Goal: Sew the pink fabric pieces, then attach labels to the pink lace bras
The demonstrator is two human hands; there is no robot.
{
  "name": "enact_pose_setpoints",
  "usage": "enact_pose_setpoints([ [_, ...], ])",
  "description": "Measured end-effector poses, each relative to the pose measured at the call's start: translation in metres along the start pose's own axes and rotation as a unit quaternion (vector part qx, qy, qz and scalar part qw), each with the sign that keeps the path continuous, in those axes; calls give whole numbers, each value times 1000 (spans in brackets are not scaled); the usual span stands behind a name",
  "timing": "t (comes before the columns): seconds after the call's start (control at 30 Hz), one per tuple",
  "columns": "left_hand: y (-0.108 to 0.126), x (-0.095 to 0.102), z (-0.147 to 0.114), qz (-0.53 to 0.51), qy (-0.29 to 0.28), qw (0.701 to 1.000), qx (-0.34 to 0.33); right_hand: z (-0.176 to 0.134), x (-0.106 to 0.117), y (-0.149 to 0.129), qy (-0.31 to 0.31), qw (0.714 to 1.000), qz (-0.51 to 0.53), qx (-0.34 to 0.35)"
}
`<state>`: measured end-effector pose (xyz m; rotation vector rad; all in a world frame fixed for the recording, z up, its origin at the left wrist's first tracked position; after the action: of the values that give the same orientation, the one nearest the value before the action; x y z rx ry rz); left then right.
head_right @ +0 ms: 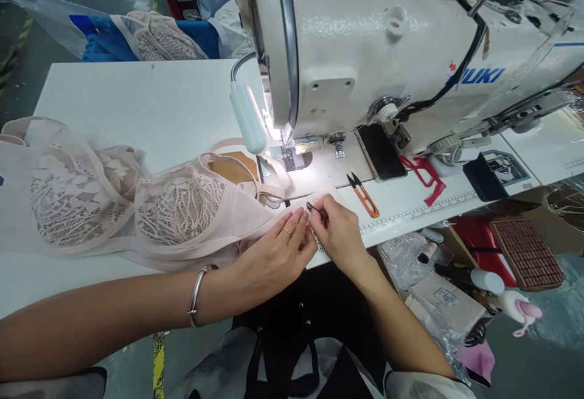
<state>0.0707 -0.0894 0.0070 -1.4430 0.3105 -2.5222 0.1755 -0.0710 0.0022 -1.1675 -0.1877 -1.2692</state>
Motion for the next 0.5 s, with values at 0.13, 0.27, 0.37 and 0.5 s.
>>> enact_pose_setpoints([
  [0.13, 0, -1, -1, -2, -5, 1000, 2, 2, -2, 3, 15, 1000, -16, -17],
  [0.27, 0, 0, -1, -1, -11, 1000, 0, 1, -3, 1, 1, 1000, -16, -5],
  [0.37, 0, 0, -1, -2, -8, 1000, 2, -2, 2, 0, -7, 1000, -1, 3],
  [0.5, 1, 0, -2, -4, -1, 1000, 2, -4, 8, 0, 18, 1000, -3, 12],
])
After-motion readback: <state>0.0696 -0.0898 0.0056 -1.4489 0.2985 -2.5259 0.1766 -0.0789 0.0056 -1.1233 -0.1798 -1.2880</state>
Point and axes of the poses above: each hand's wrist, its own z-axis towards the middle knuckle, its own x-axis out of the back of the hand, y = z × x, the point moved 9 cm from there along z, towards the middle knuckle, and after that the axes turned 14 degrees about y, right-handed, at the moved point
